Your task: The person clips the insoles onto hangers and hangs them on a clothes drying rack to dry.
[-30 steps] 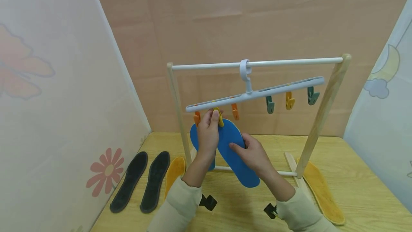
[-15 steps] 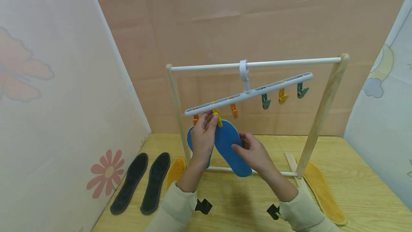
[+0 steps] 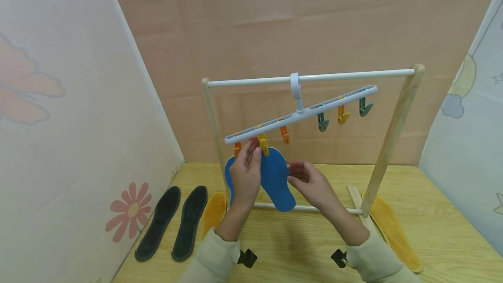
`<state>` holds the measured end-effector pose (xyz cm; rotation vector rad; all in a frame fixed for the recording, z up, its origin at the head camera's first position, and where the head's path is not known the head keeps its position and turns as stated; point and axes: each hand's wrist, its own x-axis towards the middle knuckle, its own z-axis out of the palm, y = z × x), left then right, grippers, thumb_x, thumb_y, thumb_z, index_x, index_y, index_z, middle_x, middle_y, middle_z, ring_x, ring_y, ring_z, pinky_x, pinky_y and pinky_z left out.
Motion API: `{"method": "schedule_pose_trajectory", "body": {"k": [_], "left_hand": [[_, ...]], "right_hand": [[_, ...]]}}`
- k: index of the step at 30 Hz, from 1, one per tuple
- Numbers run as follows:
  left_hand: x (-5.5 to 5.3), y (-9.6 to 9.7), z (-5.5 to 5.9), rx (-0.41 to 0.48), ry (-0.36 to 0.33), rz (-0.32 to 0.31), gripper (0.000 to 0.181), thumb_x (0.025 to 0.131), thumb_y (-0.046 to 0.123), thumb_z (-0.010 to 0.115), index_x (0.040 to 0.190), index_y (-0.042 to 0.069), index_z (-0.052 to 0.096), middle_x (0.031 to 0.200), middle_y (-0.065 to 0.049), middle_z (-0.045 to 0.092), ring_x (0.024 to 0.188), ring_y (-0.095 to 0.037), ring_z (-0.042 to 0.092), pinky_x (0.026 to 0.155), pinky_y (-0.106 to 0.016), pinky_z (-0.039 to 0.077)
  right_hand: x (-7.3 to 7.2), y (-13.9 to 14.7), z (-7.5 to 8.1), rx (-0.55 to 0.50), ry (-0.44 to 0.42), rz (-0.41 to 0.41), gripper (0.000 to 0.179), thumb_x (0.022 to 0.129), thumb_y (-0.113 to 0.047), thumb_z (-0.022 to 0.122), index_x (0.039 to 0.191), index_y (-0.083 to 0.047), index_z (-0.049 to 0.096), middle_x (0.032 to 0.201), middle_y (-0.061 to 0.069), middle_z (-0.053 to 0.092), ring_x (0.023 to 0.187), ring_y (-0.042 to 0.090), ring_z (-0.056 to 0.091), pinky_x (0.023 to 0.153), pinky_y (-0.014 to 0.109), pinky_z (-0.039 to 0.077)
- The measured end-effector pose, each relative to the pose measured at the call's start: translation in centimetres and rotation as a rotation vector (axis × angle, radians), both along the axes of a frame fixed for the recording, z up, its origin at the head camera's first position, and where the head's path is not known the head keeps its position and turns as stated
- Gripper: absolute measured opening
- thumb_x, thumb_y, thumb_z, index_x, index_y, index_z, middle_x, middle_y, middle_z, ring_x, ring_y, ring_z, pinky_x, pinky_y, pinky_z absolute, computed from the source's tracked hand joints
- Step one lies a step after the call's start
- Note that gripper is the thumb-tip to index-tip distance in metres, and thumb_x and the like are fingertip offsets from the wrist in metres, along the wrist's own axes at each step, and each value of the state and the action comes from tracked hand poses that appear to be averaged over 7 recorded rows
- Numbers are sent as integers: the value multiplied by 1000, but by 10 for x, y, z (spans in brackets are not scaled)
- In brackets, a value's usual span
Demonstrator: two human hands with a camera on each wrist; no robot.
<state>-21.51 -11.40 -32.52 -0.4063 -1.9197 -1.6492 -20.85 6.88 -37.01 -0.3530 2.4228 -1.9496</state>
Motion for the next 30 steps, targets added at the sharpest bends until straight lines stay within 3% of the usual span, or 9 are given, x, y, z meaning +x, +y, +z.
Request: {"method": "schedule_pose_trajectory", "body": {"k": [5,9,16,19,24,27,30], "left_hand": [[-1,-1,-6,36,115,31,36,103,6,59,137,-4,58,133,-18,65,126,-24,62,99,-29,51],[-3,-3,-10,36,174,13,34,100,2,61,134,-6,59,129,-19,67,123,-27,64,99,-32,52],[-3,-4,-12,13,156,-21,37,98,1,63,134,-6,58,130,-19,66,123,-31,64,101,-36,52],[-2,-5,-12,-6,141,-34,38,98,3,64,134,-5,58,129,-18,66,121,-30,64,102,-37,52],[-1,-2,-11,-106,192,-37,35,96,4,68,129,-3,61,123,-17,68,107,-30,67,95,-42,57],[-2,3,-8,-171,237,-55,34,95,4,69,127,-4,62,120,-19,67,103,-31,67,92,-44,58],[-2,9,-2,-216,221,-90,36,95,5,68,129,-3,60,122,-19,66,109,-30,66,94,-41,57]], "right_hand": [[1,9,-4,25,22,-2,41,101,-14,64,137,1,51,133,16,61,125,32,58,106,45,48],[2,20,-7,60,32,-22,41,101,-18,64,136,-1,54,133,15,62,124,32,58,103,44,50],[6,40,-11,99,34,-47,47,101,-26,65,139,-1,53,136,17,60,125,34,58,101,45,51],[8,48,-13,114,21,-54,50,101,-29,65,140,-1,51,137,17,59,126,35,57,97,36,53],[13,65,-18,137,9,-49,52,102,-31,64,142,-2,49,138,17,58,126,37,58,88,19,51],[19,76,-19,152,6,-34,53,103,-31,62,144,-1,47,140,19,57,126,38,57,86,17,51],[26,87,-21,167,2,-17,53,104,-31,60,144,1,45,141,20,56,126,40,56,86,18,51]]}}
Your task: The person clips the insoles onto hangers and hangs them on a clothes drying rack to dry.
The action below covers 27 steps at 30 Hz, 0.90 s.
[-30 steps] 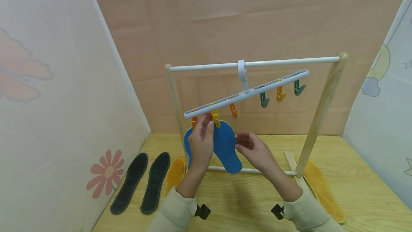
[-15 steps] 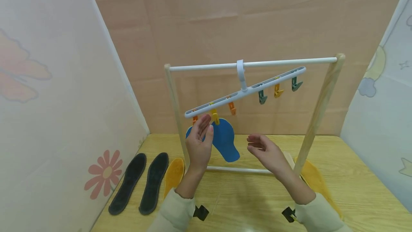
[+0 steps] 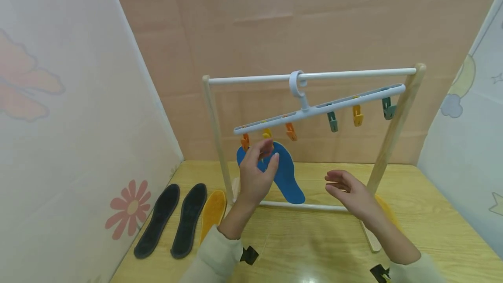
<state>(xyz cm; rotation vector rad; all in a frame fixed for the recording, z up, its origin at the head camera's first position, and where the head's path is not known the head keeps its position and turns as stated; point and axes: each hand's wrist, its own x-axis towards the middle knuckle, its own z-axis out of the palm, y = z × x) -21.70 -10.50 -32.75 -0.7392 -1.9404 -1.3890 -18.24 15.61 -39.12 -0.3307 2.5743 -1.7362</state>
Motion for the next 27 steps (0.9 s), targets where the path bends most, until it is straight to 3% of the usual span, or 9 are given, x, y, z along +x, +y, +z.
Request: {"method": "schedule_pose_trajectory", "body": {"k": [3,8,11,15,18,20,24,27], "left_hand": [[-1,7,10,-20,-84,-23,39,98,7,65,134,-2,57,129,-16,63,118,-28,63,98,-34,55],[-5,16,26,-43,-296,-30,44,103,13,59,143,-2,49,142,-13,56,130,-25,57,102,-31,52],[-10,21,32,-59,-422,-46,50,105,16,55,149,-2,42,150,-14,49,135,-25,53,105,-34,49],[-20,27,39,-85,-553,-68,53,107,20,52,155,3,36,154,-12,46,138,-25,49,109,-40,47],[-26,32,40,-68,-615,-109,53,109,23,49,156,6,34,152,-11,49,140,-24,47,113,-43,42],[-29,35,40,-46,-638,-129,52,109,24,48,157,7,35,152,-11,49,141,-24,47,115,-44,40],[-31,39,39,-29,-636,-111,50,108,27,48,154,9,40,148,-10,54,138,-25,50,114,-44,41],[-32,41,38,-1,-620,-109,47,108,28,47,151,10,45,138,-10,60,133,-25,55,113,-43,43]], "right_hand": [[6,12,-3,28,-10,-3,52,105,-33,58,143,0,46,141,19,55,127,39,55,86,22,52],[15,30,-10,78,-47,-10,51,105,-36,56,143,-2,46,141,19,55,128,42,54,88,33,53],[19,41,-17,85,-71,-18,53,106,-34,55,144,1,44,141,22,54,128,42,54,86,30,54],[23,52,-27,104,-97,-42,52,105,-32,57,143,3,45,139,24,55,121,32,60,82,23,54],[26,60,-32,137,-126,-62,53,105,-35,57,142,1,46,139,23,56,121,31,61,83,25,54],[27,65,-35,149,-141,-65,56,105,-38,56,143,2,45,139,23,56,123,38,59,86,31,55],[29,73,-38,175,-162,-69,62,104,-42,55,145,3,43,141,25,53,127,48,53,91,48,55],[30,80,-40,202,-166,-70,63,105,-41,55,146,4,42,141,27,52,126,50,53,91,54,54]]}}
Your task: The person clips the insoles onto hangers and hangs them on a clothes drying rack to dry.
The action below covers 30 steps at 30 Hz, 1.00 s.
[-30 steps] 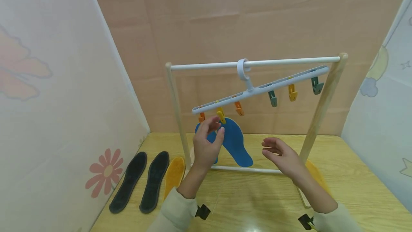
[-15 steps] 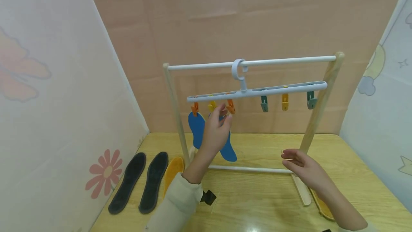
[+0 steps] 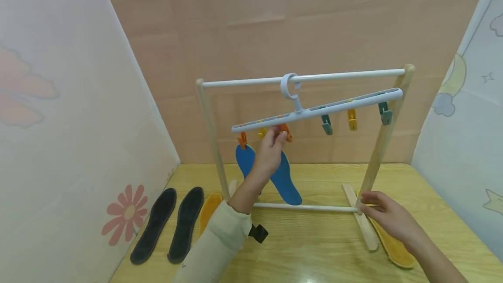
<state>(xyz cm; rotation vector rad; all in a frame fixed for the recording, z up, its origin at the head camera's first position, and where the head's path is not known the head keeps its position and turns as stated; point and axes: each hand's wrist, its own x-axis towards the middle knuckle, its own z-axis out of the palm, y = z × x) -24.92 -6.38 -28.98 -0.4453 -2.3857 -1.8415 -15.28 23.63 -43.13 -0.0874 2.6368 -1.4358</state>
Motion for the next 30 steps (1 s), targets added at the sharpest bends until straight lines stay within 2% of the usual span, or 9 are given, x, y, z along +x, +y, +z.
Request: {"method": "schedule_pose_trajectory", "body": {"k": [6,14,18,23,30], "left_hand": [[-4,-2,-3,144,15,-58,42,108,23,45,147,8,49,119,-11,60,119,-23,59,111,-38,45],[-9,-5,-4,223,-19,-83,41,108,21,46,146,6,50,109,-4,57,108,-17,59,108,-38,48],[-7,-5,-3,236,-27,-93,39,108,21,47,141,2,52,110,-6,57,107,-16,59,109,-39,47],[-6,-5,-1,239,-16,-122,36,108,21,47,136,-1,52,121,-13,59,111,-20,59,109,-40,47],[-7,-6,-1,259,-17,-144,37,107,23,47,138,3,51,128,-14,61,123,-28,61,108,-38,48]], "right_hand": [[-2,10,-4,27,-6,2,62,105,-39,54,144,8,41,138,30,51,122,50,55,87,53,55],[-9,21,-5,98,-18,-2,66,107,-39,51,146,12,35,140,36,46,119,51,55,84,52,56],[-11,27,-7,117,-31,-10,68,107,-39,51,146,13,33,142,38,42,120,53,52,83,53,55],[-13,36,-14,138,-65,-11,71,106,-42,50,146,14,32,141,39,42,121,56,49,82,56,53],[-14,46,-23,137,-150,5,77,106,-45,48,148,16,26,143,43,36,122,59,46,83,57,52]]}}
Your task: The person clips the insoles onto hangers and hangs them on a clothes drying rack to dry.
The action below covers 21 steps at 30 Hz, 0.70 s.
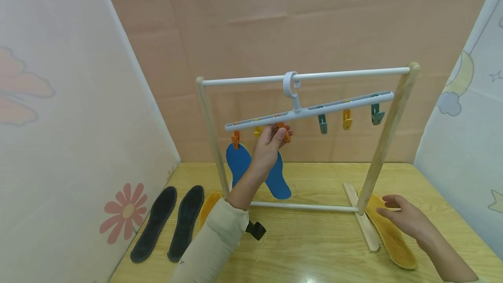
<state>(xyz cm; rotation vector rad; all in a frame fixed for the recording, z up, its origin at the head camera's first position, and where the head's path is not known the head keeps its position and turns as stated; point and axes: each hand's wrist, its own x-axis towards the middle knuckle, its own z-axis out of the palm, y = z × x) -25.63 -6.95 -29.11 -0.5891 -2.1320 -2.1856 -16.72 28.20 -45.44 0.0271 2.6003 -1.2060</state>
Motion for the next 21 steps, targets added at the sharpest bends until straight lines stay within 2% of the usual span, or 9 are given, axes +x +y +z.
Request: {"method": "schedule_pose_trajectory", "body": {"k": [9,16,21], "left_hand": [[-1,0,-3,-30,26,42,36,106,26,50,132,3,59,125,-17,63,118,-23,63,104,-32,51],[1,3,-5,-58,64,126,34,106,25,50,130,2,60,121,-19,66,113,-24,65,97,-29,54],[2,7,-5,-97,113,208,32,106,25,51,123,1,63,111,-15,69,103,-24,67,91,-27,55]], "right_hand": [[-3,8,-10,10,-53,9,78,107,-45,46,146,19,23,142,46,34,121,64,43,84,61,51],[-6,12,-19,5,-86,0,77,107,-43,47,145,20,24,140,48,34,119,61,47,83,59,52],[-8,15,-25,14,-99,-10,77,107,-42,47,143,22,25,137,49,36,116,60,50,83,58,52]]}}
